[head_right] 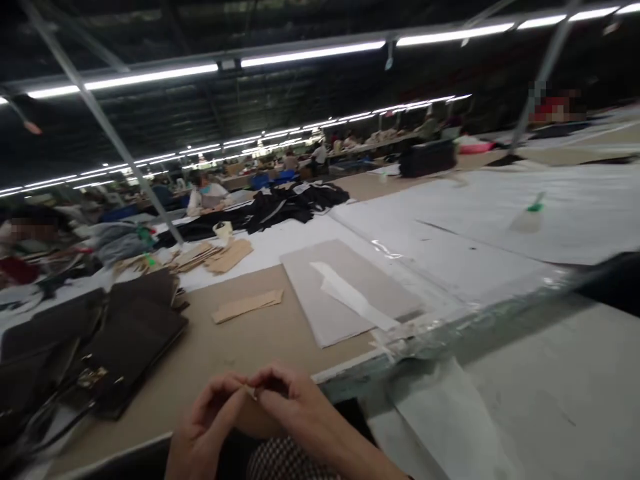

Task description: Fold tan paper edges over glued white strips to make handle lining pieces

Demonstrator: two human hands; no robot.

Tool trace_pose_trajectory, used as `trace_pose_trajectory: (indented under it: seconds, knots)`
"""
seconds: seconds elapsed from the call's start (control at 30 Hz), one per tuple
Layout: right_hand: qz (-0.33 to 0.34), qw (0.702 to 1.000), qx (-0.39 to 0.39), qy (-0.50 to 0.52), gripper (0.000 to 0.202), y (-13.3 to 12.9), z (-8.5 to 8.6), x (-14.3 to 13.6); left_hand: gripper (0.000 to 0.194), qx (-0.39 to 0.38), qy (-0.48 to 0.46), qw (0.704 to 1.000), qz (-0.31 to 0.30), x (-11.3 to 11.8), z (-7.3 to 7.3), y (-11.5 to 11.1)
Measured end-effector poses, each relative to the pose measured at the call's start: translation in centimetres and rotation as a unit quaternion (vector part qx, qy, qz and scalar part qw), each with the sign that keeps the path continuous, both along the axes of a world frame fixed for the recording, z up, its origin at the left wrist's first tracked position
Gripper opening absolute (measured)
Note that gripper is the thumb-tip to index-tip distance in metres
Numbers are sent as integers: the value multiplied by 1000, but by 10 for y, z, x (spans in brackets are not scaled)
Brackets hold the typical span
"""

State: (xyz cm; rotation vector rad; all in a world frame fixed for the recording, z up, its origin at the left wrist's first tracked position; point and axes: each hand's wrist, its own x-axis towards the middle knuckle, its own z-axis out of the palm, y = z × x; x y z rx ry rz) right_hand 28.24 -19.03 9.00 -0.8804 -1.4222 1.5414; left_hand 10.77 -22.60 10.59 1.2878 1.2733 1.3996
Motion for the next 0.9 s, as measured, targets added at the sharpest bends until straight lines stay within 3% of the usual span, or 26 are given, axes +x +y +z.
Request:
trace_pose_trajectory:
  seconds: [0.13,0.33,0.47,0.6,0.73,0.9]
  knots:
    - [20,1000,-1,9,24,-1,-5,-3,30,-73,-78,994,17,2,1,3]
    - [-12,993,108,-49,15,-3,0,-15,26,-67,-133,989,24,7,-7,4]
    - [-37,996,68,-42,21,0,-7,-23,29,-58,-151,987,18,2,-14,6]
    - [-24,998,46,-34,21,1,-11,-22,44,-53,-69,996,-24,-14,-13,4]
    - [-2,996,79,-34,15,2,-8,-20,25,6,79,995,-52,-26,-3,0]
    - [5,993,105,-57,13,0,-11,-20,11,120,242,960,-69,-34,1,0]
